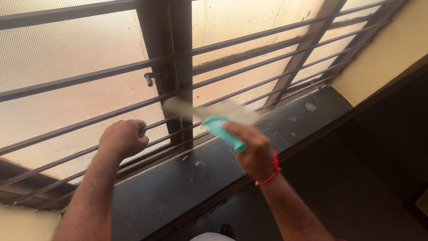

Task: The person sweeps dust and debris from a window ledge and the window grill using a small handheld brush.

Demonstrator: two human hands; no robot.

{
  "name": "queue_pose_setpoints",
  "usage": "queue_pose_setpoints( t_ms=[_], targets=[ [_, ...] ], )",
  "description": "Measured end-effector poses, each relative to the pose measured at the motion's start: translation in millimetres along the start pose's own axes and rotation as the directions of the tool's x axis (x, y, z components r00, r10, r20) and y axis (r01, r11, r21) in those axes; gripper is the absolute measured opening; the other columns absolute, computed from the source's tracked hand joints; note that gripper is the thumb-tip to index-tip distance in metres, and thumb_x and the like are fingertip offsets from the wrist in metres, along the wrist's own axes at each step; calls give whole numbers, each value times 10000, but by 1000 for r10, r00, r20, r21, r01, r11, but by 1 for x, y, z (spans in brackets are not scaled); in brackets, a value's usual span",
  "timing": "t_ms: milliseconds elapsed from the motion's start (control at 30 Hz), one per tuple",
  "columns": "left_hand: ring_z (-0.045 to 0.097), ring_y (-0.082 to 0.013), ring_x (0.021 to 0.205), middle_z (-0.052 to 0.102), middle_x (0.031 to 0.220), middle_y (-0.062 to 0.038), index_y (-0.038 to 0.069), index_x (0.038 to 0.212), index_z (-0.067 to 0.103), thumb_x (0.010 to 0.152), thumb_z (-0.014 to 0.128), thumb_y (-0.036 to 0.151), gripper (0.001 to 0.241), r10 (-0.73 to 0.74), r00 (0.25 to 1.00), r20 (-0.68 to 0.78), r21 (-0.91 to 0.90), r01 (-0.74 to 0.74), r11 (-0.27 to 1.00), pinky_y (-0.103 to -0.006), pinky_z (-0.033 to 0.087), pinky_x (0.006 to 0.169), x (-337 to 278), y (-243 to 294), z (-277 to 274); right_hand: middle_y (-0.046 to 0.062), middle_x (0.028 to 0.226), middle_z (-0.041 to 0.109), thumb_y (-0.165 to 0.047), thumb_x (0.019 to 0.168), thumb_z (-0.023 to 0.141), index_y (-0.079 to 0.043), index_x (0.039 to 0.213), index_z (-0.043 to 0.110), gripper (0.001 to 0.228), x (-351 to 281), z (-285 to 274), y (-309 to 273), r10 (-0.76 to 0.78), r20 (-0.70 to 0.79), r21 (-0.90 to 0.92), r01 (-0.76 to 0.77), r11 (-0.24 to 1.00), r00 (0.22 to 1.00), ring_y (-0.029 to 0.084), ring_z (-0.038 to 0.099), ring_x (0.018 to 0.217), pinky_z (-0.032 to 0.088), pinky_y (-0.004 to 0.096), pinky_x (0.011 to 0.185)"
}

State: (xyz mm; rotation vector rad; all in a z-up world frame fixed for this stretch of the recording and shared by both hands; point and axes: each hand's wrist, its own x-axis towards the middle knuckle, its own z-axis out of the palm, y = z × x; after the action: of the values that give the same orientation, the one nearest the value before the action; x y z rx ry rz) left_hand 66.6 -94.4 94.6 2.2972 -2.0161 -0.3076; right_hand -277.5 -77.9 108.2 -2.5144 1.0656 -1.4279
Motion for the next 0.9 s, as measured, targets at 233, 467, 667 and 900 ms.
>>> queue_pose_setpoints(
  t_ms=[233,467,667,900],
  targets=[
    [742,-284,915,779,942,-102,166,982,777,814,694,229,198,-75,995,62,30,73,997,-443,580,863,-2,11,-10,138,1277,716,83,793,719,-99,1261,721,502,-3,-27,12,12,-127,-434,-67,898,992,348,664,1232,508,488,1071],
    [750,-285,918,784,950,-89,199,1031,762,770,736,231,265,-30,999,-24,-11,30,1000,-440,587,836,3,-2,8,80,1305,720,-172,891,785,-176,1232,724,347,-16,33,-52,-257,204,5,261,965,945,275,640,1291,419,492,1173],
    [740,-292,879,773,920,-110,170,1025,765,783,729,268,264,41,995,-88,39,-37,999,-452,574,825,2,-2,8,82,1229,746,-62,854,758,-147,1191,744,348,4,-1,-1,-129,149,-109,146,983,980,262,679,1208,487,453,1086],
    [754,-274,882,774,910,-105,146,989,772,867,677,277,202,-69,997,29,114,65,991,-438,593,839,2,13,-5,96,1227,748,37,828,749,-113,1218,752,417,-8,-26,30,81,-85,-468,-111,877,993,275,685,1202,480,460,1027]
  ],
)
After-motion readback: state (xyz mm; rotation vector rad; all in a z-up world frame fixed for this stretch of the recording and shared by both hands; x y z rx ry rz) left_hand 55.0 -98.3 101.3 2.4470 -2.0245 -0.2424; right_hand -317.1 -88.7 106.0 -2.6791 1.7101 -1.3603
